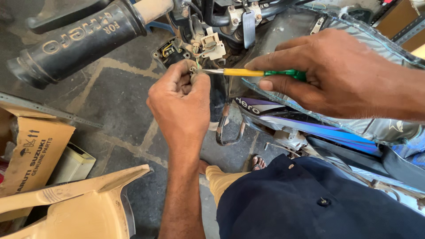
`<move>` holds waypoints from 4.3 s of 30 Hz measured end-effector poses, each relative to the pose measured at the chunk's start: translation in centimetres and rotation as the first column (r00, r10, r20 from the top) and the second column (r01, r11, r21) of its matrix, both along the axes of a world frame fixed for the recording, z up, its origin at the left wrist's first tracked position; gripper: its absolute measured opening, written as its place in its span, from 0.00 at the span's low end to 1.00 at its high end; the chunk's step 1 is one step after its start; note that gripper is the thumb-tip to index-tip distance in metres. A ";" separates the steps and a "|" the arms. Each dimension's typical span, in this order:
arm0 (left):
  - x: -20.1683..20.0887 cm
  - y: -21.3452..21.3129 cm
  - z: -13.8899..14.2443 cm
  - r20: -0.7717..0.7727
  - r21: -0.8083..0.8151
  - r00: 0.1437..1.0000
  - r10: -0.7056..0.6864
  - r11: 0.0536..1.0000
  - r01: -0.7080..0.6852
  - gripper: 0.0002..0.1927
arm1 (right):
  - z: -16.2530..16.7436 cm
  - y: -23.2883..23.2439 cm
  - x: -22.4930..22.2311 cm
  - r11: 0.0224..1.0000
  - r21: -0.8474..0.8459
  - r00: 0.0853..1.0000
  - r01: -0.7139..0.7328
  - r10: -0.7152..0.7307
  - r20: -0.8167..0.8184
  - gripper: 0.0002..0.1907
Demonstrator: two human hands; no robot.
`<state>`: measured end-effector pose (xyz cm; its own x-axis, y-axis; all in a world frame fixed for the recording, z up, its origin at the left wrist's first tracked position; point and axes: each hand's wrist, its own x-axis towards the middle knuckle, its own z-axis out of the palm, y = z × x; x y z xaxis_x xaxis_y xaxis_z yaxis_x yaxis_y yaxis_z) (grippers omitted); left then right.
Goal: The person uses a screwdriver to adjust and tighten screws on a motorcycle's handlebar switch assembly. They manipulate the wires and the plastic housing of the switch, occasionally placing the tool on the motorcycle seat.
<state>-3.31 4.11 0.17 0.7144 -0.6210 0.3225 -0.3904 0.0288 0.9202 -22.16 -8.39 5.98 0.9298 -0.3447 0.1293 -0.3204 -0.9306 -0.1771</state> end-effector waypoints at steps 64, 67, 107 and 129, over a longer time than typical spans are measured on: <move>1.9 -2.1 -0.9 -0.768 -0.482 0.333 -0.547 0.836 0.262 0.14 | -4.8 -1.8 -1.4 0.431 0.762 0.636 -0.483 -0.426 0.644 0.18; 1.9 -2.5 -1.0 -0.780 -0.532 0.238 -0.578 0.814 0.233 0.13 | -3.7 -1.4 -0.4 0.578 0.754 0.704 -0.311 -0.393 0.591 0.17; 0.2 -2.9 0.3 -0.788 -0.524 0.355 -0.503 0.851 0.041 0.13 | 0.3 -0.8 2.4 0.954 -0.092 0.798 -0.285 0.290 0.528 0.09; -1.4 -3.3 0.1 -0.749 -0.601 0.345 -0.565 0.799 0.002 0.13 | 1.1 -0.2 2.3 0.970 0.155 0.858 -0.188 0.085 0.507 0.08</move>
